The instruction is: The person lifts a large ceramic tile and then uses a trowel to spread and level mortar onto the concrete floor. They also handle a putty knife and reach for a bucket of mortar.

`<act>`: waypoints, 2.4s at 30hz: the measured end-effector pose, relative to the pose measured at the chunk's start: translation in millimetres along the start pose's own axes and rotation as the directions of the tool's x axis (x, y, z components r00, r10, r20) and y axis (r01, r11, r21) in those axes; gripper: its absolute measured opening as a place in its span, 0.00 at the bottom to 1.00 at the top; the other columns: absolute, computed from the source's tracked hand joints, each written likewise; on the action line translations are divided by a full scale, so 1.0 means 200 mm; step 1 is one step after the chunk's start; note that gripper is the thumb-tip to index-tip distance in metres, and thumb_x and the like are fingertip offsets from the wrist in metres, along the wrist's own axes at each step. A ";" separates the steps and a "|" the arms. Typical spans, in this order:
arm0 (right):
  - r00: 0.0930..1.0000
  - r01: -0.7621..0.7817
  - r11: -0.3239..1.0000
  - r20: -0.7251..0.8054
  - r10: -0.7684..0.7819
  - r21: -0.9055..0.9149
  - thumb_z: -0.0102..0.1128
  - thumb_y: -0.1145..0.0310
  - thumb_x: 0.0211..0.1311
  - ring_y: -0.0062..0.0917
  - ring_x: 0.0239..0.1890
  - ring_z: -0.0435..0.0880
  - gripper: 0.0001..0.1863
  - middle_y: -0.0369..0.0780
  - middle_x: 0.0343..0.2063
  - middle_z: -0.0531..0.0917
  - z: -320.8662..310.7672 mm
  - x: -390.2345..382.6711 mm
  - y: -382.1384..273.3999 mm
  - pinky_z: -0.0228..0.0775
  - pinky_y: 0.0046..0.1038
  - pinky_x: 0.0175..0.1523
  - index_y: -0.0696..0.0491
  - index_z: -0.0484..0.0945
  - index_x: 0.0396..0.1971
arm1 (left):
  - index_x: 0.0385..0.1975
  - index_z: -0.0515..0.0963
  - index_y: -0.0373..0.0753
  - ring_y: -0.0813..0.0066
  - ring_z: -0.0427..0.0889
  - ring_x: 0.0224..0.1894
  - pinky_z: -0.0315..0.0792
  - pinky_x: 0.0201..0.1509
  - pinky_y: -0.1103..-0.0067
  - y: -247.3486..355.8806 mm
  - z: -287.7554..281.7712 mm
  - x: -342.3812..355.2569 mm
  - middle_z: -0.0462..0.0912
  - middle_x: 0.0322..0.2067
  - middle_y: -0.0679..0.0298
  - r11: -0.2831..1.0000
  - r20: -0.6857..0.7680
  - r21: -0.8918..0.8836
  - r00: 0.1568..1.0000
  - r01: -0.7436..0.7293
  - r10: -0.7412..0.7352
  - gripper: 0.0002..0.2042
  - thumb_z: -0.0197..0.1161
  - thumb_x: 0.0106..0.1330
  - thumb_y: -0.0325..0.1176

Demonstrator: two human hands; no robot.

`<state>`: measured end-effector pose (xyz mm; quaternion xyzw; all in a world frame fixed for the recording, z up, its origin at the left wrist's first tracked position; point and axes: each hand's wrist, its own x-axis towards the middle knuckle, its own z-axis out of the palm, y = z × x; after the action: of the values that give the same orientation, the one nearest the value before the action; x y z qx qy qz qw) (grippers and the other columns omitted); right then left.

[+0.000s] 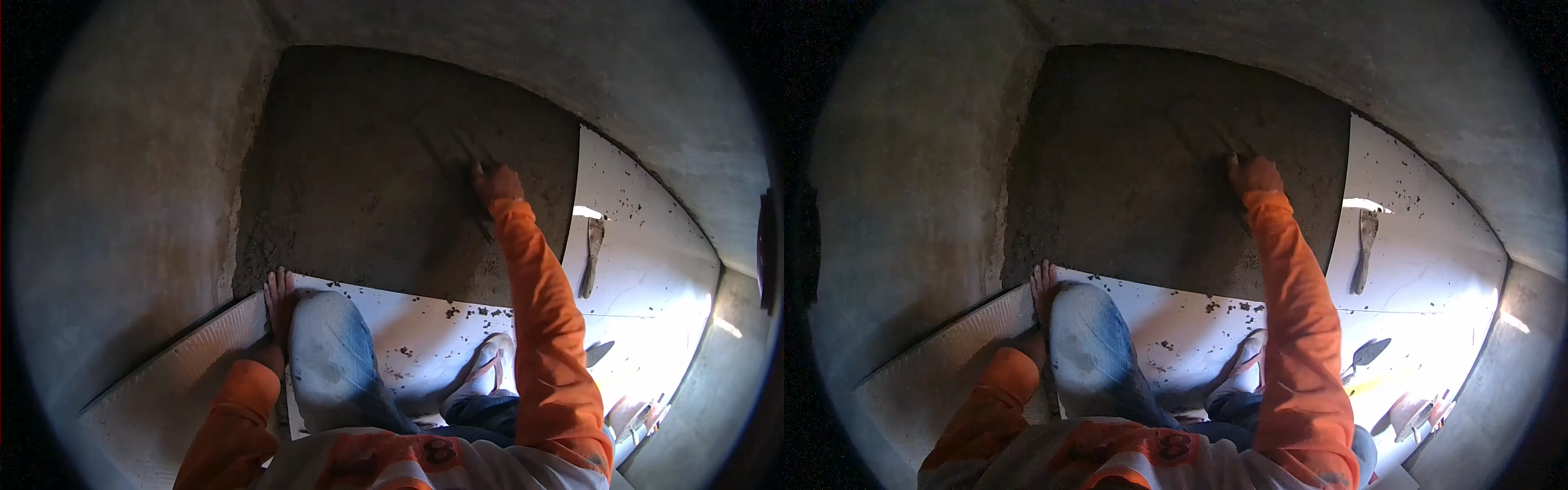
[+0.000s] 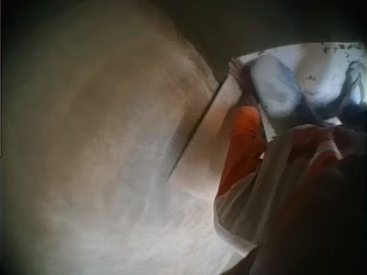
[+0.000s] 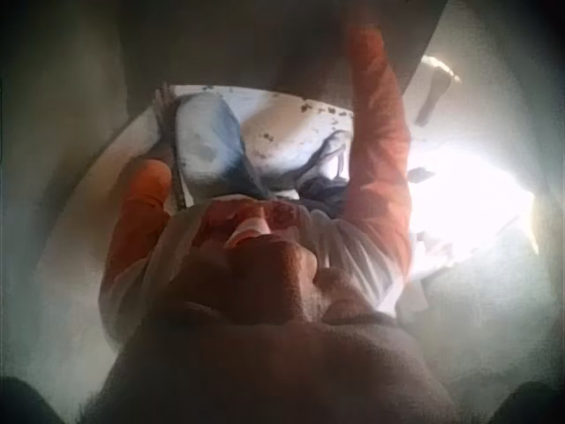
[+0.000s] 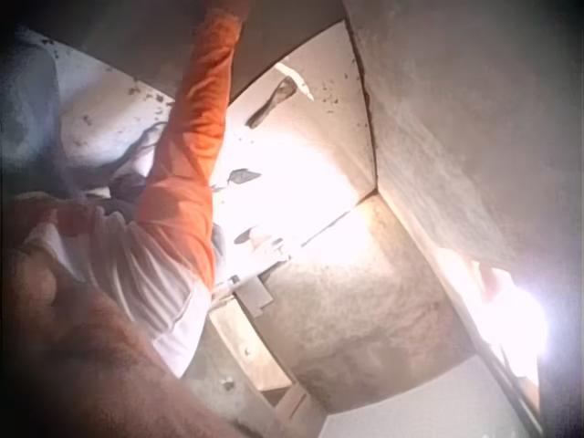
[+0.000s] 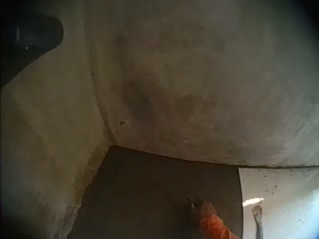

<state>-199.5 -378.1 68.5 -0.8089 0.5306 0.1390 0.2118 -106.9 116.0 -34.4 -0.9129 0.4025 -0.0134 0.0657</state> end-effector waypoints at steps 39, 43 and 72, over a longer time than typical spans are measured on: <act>0.873 -0.375 0.908 -0.260 0.414 0.188 0.52 0.37 0.51 0.49 0.47 0.76 0.39 0.59 0.39 0.78 0.30 -0.10 0.53 0.69 0.40 0.52 0.65 0.77 0.41 | 0.57 0.61 0.46 0.60 0.64 0.62 0.61 0.62 0.65 -0.26 0.41 -0.13 0.62 0.62 0.64 0.926 0.030 0.365 0.995 -0.098 0.094 0.20 0.42 0.68 0.44; 0.871 -0.414 0.880 -0.179 0.457 0.232 0.52 0.38 0.53 0.48 0.47 0.77 0.38 0.58 0.39 0.78 0.12 -0.11 0.58 0.70 0.40 0.52 0.64 0.78 0.39 | 0.57 0.61 0.47 0.63 0.65 0.61 0.62 0.61 0.66 -0.25 0.43 -0.04 0.63 0.62 0.65 0.931 -0.146 0.354 0.978 -0.091 0.152 0.19 0.42 0.68 0.43; 0.800 -0.552 0.705 0.045 0.598 0.446 0.55 0.42 0.54 0.42 0.51 0.76 0.35 0.53 0.46 0.77 0.07 0.11 0.21 0.70 0.38 0.53 0.63 0.76 0.44 | 0.65 0.48 0.41 0.61 0.49 0.69 0.45 0.70 0.66 -0.13 0.16 0.00 0.46 0.68 0.60 0.786 -0.141 0.611 0.965 -0.093 0.223 0.25 0.33 0.68 0.39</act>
<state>-229.8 -404.4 38.0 -0.5397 0.7836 0.0335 0.3061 -86.7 136.9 -63.5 -0.8016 0.4576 -0.2284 0.3098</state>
